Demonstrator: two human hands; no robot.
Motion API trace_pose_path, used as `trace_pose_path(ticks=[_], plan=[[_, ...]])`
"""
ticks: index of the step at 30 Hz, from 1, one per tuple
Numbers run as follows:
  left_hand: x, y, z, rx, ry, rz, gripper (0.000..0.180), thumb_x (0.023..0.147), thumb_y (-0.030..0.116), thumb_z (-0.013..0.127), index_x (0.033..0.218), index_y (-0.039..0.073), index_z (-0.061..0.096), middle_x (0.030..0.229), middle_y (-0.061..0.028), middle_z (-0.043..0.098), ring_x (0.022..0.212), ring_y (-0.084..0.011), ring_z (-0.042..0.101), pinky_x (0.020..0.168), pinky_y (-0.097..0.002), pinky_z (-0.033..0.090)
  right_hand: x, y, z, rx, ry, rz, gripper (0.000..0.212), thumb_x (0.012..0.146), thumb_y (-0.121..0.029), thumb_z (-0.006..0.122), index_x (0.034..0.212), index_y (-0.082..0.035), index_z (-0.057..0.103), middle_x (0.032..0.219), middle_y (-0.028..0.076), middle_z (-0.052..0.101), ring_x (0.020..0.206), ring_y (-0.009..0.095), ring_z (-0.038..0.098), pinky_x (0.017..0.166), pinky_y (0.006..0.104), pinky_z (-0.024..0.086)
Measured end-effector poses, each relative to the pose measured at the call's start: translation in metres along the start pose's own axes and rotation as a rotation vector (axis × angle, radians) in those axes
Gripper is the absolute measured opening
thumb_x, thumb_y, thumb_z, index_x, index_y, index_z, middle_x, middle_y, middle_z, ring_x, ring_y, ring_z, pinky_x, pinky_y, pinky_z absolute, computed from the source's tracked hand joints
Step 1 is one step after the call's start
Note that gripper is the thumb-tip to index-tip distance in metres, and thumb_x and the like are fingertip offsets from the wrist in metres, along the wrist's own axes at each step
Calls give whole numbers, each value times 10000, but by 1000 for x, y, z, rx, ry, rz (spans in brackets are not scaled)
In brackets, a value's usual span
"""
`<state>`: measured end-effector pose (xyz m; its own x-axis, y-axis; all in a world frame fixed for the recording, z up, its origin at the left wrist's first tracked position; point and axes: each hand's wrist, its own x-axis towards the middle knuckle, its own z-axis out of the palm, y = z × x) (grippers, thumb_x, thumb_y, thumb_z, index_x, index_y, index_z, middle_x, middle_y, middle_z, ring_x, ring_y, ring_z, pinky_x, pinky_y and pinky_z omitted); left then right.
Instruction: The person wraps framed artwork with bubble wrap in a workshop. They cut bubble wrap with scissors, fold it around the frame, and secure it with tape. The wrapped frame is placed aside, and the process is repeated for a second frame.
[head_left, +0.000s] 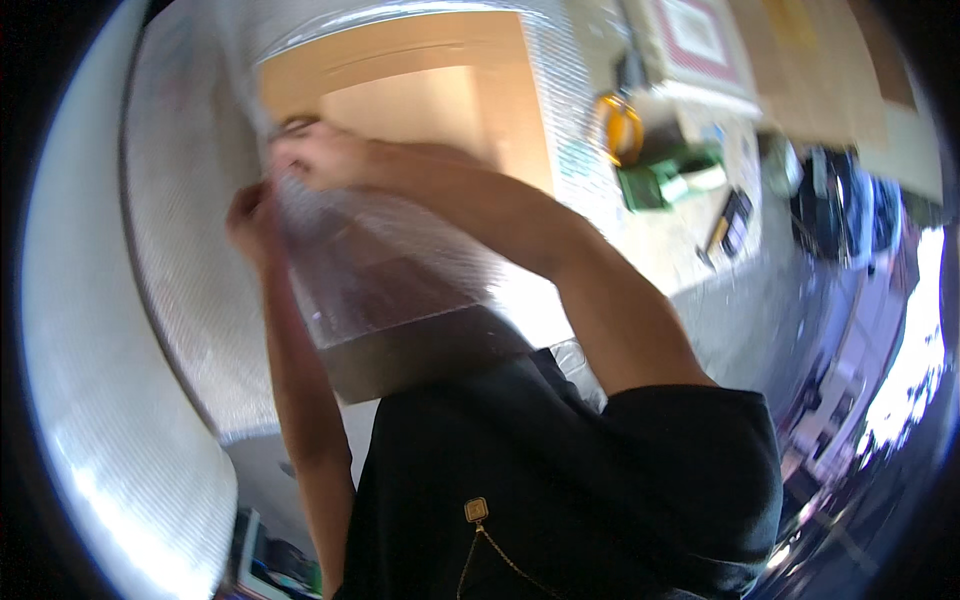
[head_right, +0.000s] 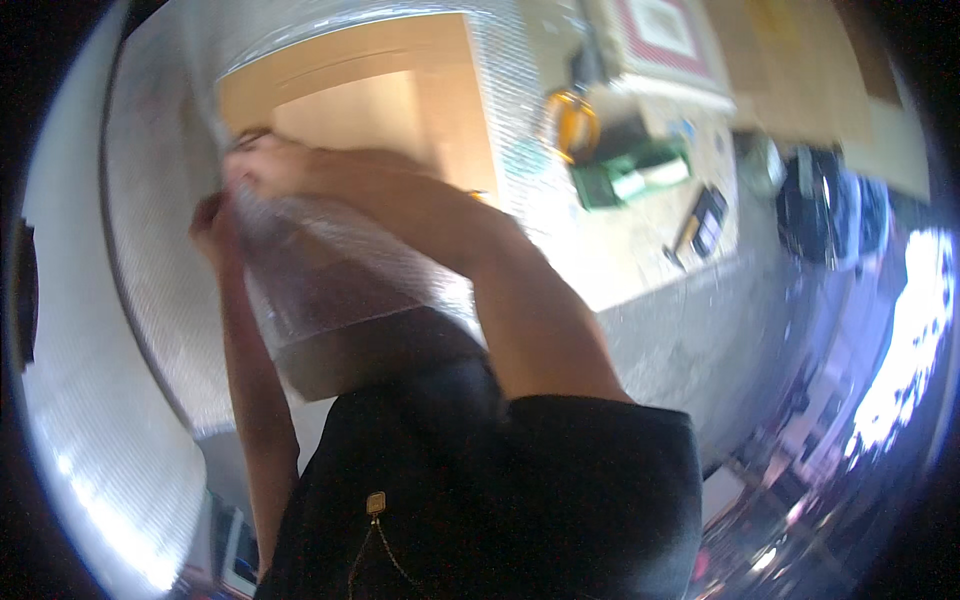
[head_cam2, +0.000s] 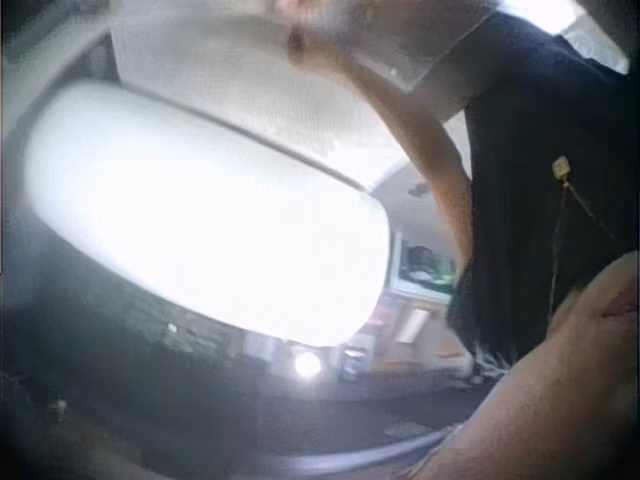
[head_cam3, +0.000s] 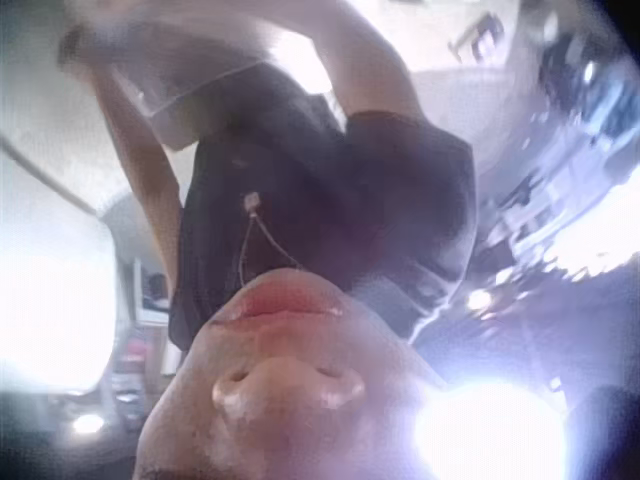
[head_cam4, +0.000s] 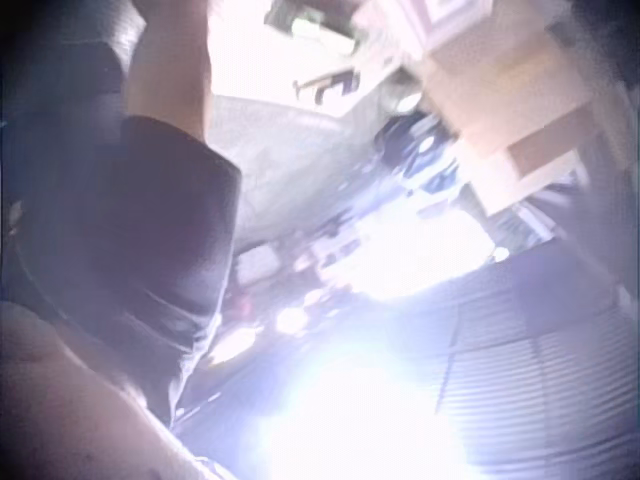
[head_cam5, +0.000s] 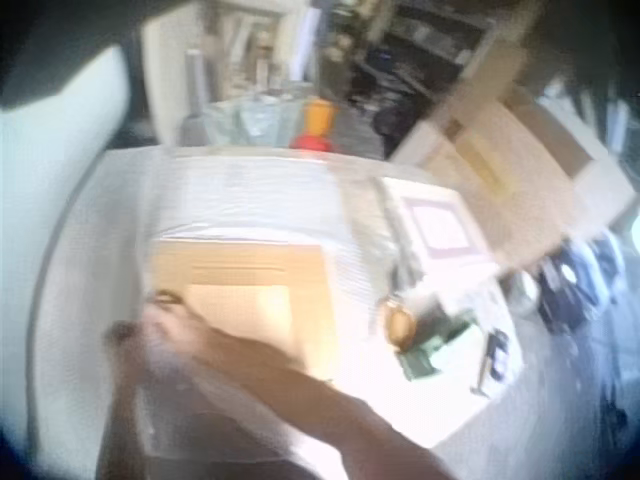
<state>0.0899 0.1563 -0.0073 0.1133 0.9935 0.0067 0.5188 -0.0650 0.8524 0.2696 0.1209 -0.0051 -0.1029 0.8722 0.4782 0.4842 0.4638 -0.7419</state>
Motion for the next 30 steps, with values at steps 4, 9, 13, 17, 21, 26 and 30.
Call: trace_pose_path(ticks=[4,9,13,17,21,26,30], plan=[[6,28,13,-125,13,-288,295,733,297,806,715,34,672,687,-16,618,657,-143,537,617,-312,434,-19,-16,-17,-113,17,146,92,791,-70,631,875,-100,654,947,139,641,964,313,603,858,425,473],[38,33,-8,-129,-222,-735,316,697,340,820,839,105,664,785,0,587,667,-150,470,605,-312,352,-144,-115,-113,104,941,418,119,780,-99,709,883,-82,651,1094,126,547,1097,308,491,983,416,367],[51,18,-10,-180,-394,-735,355,707,362,804,922,121,658,853,5,588,696,-164,472,634,-318,350,-315,-111,-213,-507,1752,1099,389,864,-363,671,953,5,587,998,118,499,940,247,513,839,379,434],[56,16,-15,-185,-360,-735,356,707,372,804,918,120,665,825,5,584,692,-163,476,629,-299,351,-311,-134,-233,178,1710,1271,395,882,-379,660,1009,-31,523,1059,111,491,898,214,504,732,362,449],[65,8,-19,-217,-472,-765,296,731,321,796,897,113,667,800,1,586,698,-157,505,647,-288,394,-304,-139,-233,676,1774,1078,435,900,-387,619,1167,-60,516,1367,155,372,1267,316,358,994,520,351],[42,32,-12,-418,-528,-760,164,781,238,759,843,113,672,755,10,587,692,-144,547,647,-287,460,-313,-126,-185,577,1757,517,185,900,-205,641,974,-40,603,1159,86,530,1148,199,475,1008,474,359],[90,-48,-18,-451,-688,-784,157,832,214,697,886,67,686,797,-22,647,712,-158,592,643,-315,478,-382,-83,-178,14,1536,806,201,814,-139,737,696,15,685,1056,106,645,958,131,566,880,333,458]])
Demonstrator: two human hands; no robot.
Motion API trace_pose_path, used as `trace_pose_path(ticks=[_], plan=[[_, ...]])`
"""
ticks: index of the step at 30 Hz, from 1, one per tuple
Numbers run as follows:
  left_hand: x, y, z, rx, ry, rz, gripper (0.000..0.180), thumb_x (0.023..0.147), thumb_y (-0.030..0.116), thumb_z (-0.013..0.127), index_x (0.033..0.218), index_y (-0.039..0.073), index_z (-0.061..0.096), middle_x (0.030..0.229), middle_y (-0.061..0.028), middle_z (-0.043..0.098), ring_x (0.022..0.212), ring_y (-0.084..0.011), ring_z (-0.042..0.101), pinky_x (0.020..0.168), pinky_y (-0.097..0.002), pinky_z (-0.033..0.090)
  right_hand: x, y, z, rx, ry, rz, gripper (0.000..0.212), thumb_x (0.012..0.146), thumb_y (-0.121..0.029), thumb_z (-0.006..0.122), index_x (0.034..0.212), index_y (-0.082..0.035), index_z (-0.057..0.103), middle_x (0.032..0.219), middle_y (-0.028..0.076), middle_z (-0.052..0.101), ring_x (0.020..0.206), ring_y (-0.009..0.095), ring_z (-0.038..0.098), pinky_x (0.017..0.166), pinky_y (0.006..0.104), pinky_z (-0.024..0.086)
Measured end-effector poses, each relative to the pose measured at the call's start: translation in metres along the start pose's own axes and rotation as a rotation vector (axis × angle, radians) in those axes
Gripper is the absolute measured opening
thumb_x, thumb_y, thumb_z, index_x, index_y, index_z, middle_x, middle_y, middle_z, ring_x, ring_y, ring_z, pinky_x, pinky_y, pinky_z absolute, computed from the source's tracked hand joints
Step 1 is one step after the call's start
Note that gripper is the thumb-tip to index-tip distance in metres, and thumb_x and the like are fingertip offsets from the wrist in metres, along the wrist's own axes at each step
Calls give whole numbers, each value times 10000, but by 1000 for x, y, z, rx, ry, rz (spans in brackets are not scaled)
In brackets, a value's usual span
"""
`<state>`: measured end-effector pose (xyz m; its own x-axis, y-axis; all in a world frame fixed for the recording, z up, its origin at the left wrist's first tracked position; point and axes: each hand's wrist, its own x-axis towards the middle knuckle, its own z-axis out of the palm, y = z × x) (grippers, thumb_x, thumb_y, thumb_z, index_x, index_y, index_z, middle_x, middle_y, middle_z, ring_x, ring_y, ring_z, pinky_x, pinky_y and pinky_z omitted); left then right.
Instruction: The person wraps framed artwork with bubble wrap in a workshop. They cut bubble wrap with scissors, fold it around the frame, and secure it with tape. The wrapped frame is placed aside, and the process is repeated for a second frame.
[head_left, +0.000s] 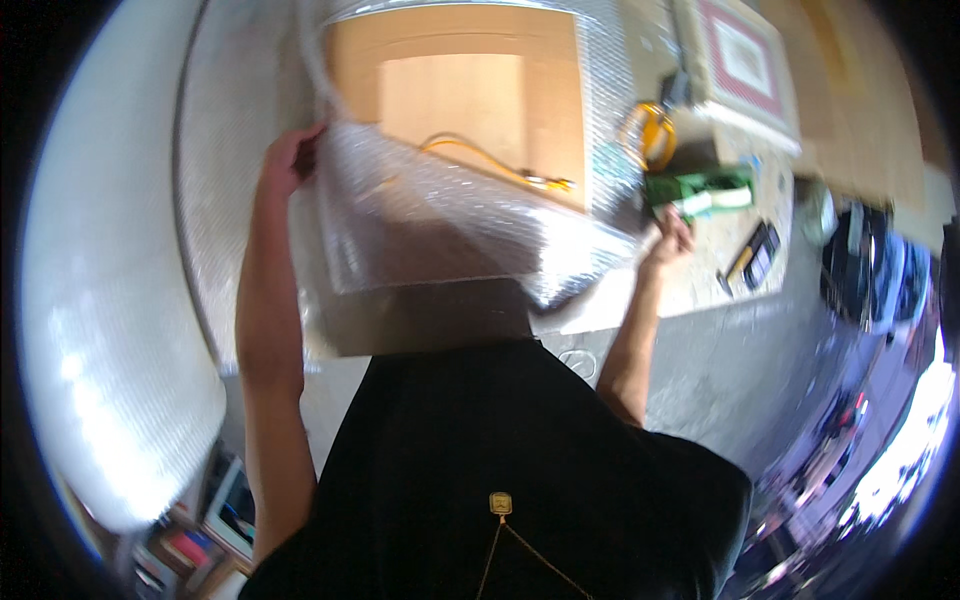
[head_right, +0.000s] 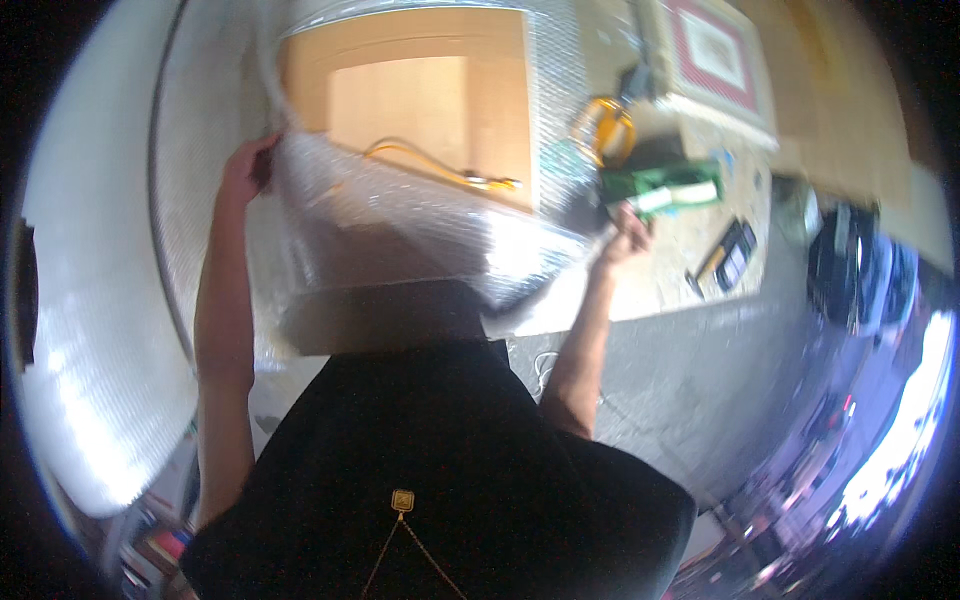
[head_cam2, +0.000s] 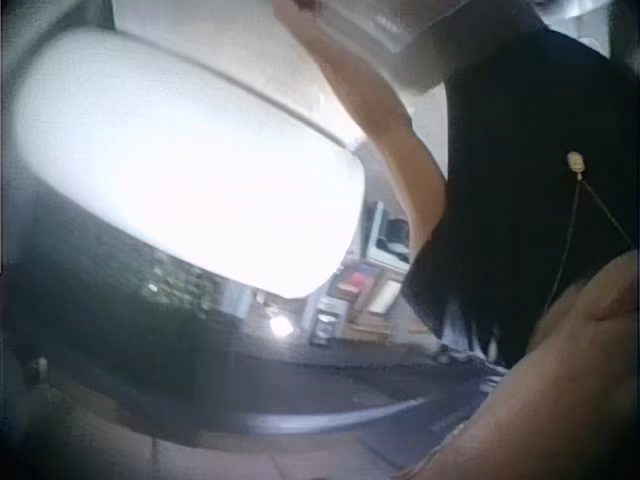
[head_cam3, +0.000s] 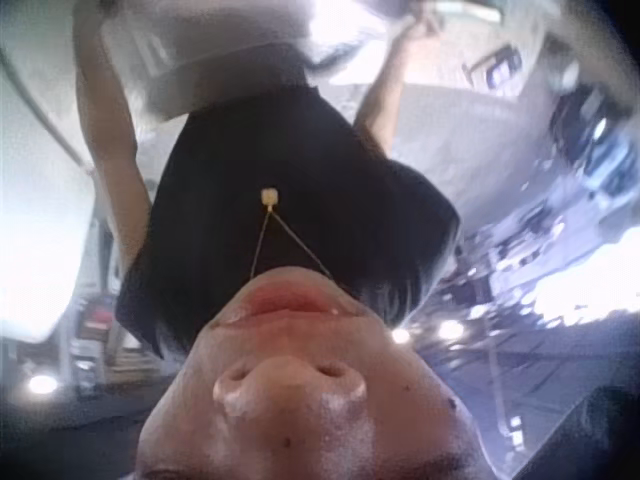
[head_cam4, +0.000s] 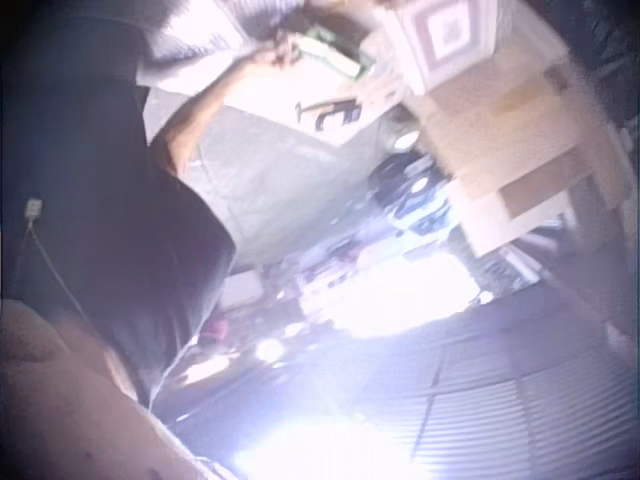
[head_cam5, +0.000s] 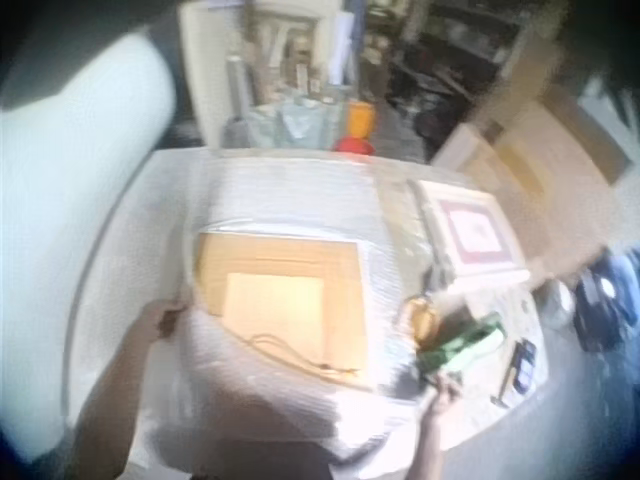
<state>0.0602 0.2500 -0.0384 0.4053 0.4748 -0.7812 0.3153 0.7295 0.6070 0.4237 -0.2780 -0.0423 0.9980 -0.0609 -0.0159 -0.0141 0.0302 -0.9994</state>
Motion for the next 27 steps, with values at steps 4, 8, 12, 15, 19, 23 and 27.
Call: trace_pose_path(ticks=[4,8,12,15,19,23,27], plan=[[-48,18,53,142,189,-32,223,724,279,793,770,131,631,725,22,624,634,-117,568,628,-281,460,-1,-69,-22,-1000,-226,-231,219,808,-173,728,752,37,700,989,158,653,870,218,619,789,323,490],[-65,18,60,180,155,18,297,714,362,786,816,121,647,814,14,611,744,-148,563,744,-315,462,-74,-111,88,-765,-400,-628,149,793,-153,757,862,-26,717,1256,160,524,1019,251,603,840,358,498],[-62,20,58,130,69,-11,281,734,341,736,858,103,652,949,-18,617,824,-183,579,781,-329,474,-161,-130,291,-270,-1347,-693,124,746,-137,763,825,-73,692,1383,142,461,1350,350,336,1085,459,279],[-65,19,59,49,108,13,219,751,274,656,890,105,660,939,-29,624,817,-191,605,710,-347,503,-177,-92,386,-332,-1655,-867,138,765,-199,749,812,-87,683,1317,75,531,1317,314,398,1102,496,232],[-46,5,49,-62,71,36,262,767,271,645,954,91,682,807,-23,630,686,-173,615,602,-338,512,-180,-71,425,-483,-1830,-978,138,763,-217,748,809,-106,680,1194,37,618,1267,249,467,1110,499,195],[-60,8,48,-83,52,101,331,820,348,688,1015,80,681,852,-47,650,693,-160,625,601,-312,507,-181,-61,424,-423,-1755,-1086,138,741,-229,765,824,-134,709,1053,12,679,1172,211,545,1012,441,269],[-71,-12,44,-90,1,433,319,822,333,720,979,56,704,805,-50,668,679,-154,627,593,-294,495,-187,-64,425,-426,-1707,-1108,135,735,-238,771,813,-139,723,1007,-8,689,1127,192,569,923,411,309]])
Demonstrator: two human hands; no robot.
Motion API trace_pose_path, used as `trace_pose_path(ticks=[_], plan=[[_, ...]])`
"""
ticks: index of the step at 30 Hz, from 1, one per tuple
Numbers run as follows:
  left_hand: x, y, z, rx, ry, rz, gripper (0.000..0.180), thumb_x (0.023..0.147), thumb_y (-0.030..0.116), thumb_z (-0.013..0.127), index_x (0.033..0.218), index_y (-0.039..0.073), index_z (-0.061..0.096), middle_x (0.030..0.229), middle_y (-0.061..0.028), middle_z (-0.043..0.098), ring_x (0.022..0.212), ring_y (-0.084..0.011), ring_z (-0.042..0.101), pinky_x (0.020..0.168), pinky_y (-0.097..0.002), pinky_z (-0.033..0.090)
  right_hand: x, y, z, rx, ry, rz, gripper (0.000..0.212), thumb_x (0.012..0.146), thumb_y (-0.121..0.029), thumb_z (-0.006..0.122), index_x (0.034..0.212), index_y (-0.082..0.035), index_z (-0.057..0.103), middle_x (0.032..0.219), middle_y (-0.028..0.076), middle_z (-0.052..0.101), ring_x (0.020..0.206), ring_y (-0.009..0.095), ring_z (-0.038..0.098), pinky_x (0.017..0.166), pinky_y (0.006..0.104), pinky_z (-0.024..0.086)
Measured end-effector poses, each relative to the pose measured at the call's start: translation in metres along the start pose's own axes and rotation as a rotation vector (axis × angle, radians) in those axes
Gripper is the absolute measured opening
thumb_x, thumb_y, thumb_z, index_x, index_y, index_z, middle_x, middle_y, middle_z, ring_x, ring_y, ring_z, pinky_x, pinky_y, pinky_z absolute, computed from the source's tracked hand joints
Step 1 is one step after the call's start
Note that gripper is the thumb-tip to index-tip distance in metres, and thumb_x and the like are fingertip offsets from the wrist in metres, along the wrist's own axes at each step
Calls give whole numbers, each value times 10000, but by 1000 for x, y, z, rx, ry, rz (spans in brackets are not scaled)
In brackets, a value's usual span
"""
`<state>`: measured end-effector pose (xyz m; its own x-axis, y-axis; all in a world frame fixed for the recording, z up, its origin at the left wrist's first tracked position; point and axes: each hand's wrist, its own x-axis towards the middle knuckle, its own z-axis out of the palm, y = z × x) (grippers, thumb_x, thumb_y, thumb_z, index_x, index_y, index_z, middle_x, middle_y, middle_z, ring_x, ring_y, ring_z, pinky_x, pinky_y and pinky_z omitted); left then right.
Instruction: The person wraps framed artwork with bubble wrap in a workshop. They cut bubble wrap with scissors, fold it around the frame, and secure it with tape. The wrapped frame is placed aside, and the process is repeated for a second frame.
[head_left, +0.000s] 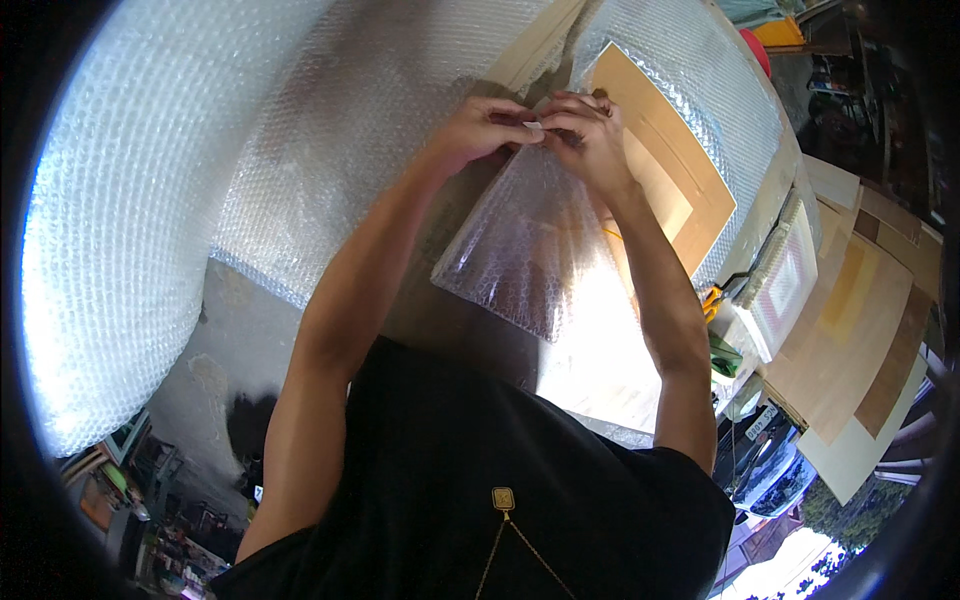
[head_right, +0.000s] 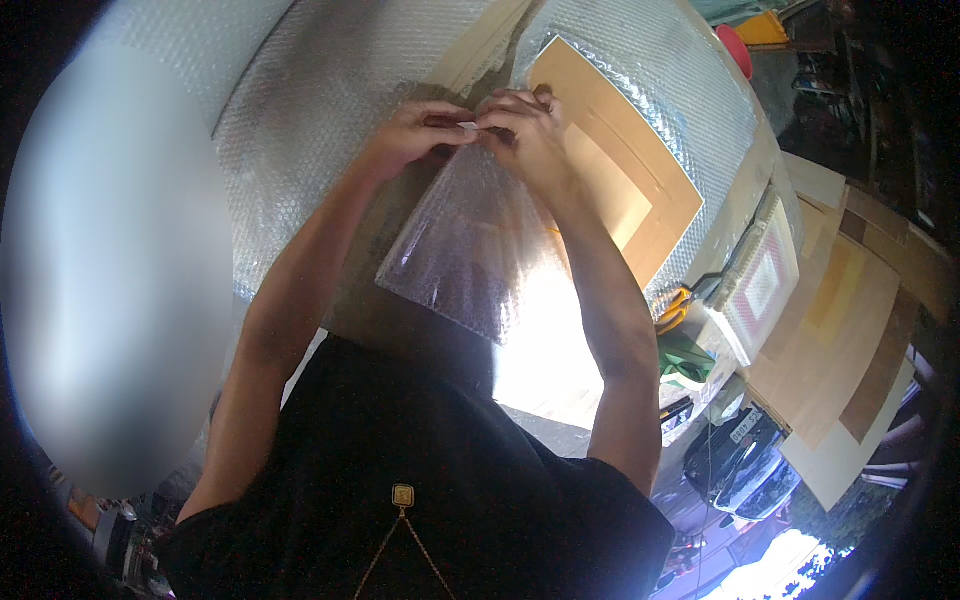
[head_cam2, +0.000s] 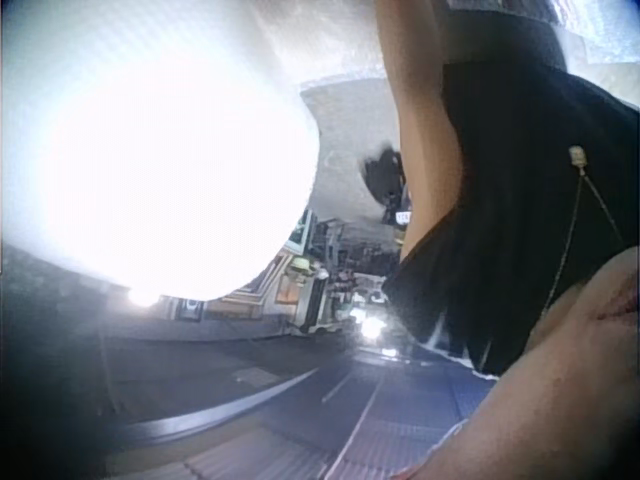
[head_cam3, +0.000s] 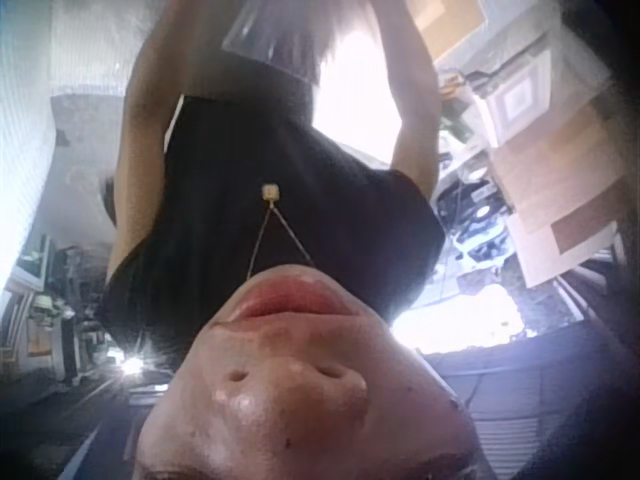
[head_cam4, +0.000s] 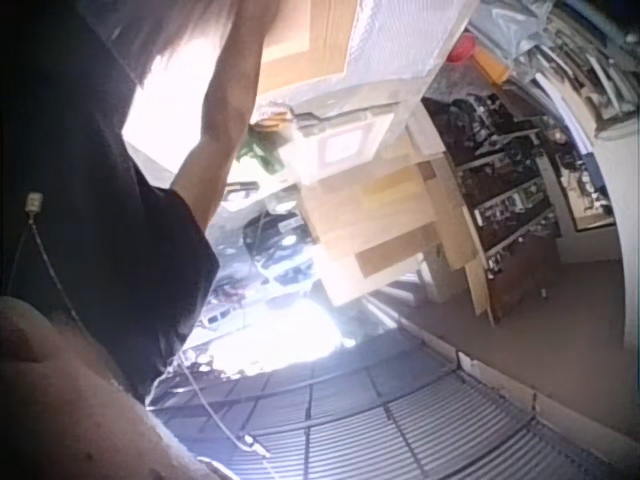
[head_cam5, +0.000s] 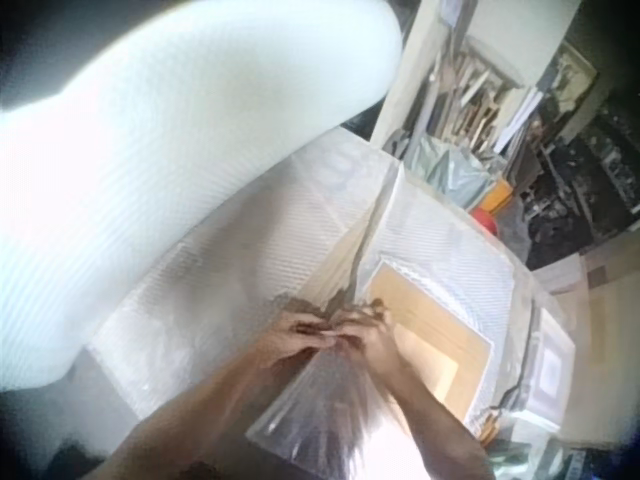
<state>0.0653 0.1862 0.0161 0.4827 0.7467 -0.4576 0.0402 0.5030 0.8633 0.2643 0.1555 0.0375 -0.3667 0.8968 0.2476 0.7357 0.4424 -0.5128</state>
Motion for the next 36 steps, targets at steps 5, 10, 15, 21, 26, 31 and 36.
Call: trace_pose_path(ticks=[5,10,15,21,26,31,36], plan=[[1,-20,9,241,240,320,246,806,263,756,861,25,723,724,-49,671,677,-140,621,611,-280,478,5,-2,-3,-31,-67,109,206,746,-229,772,934,-172,712,1030,-22,686,1122,191,574,949,389,313],[26,-31,15,719,389,147,312,748,325,744,835,26,723,721,-116,685,630,-196,649,627,-320,509,-5,6,4,-22,46,45,371,738,-292,779,1086,-205,685,1075,-6,681,1140,191,563,976,407,306],[26,8,15,898,116,-99,354,799,388,664,857,43,714,805,-160,693,646,-296,676,608,-368,522,-15,6,12,-184,90,72,465,770,-389,724,1200,-235,636,1278,44,585,1244,215,483,1050,488,259],[13,-56,26,864,544,427,354,843,426,660,937,87,701,773,-147,677,753,-364,643,701,-450,493,-113,-57,-32,-205,357,580,633,723,-488,737,1273,-221,571,1316,116,503,1309,301,374,1055,555,241],[-1,-37,61,1037,561,750,318,829,313,698,1075,118,654,1006,-153,656,921,-343,625,763,-459,486,-285,-140,-51,-213,82,857,661,687,-365,805,1281,-192,570,1207,129,596,1189,253,522,1069,497,288],[-86,-22,232,1023,-376,828,355,876,295,646,1181,117,609,1102,-110,649,981,-296,625,835,-393,504,-339,-173,-99,155,576,878,276,788,-186,755,1024,-51,709,1177,188,628,1179,295,567,1003,422,430],[-147,-50,306,1725,-824,344,453,809,328,699,1193,113,590,1266,-241,511,1040,-404,595,886,-497,489,-415,-125,-69,-156,672,1527,610,779,-294,779,1204,81,553,1030,232,662,940,330,651,834,372,509]])
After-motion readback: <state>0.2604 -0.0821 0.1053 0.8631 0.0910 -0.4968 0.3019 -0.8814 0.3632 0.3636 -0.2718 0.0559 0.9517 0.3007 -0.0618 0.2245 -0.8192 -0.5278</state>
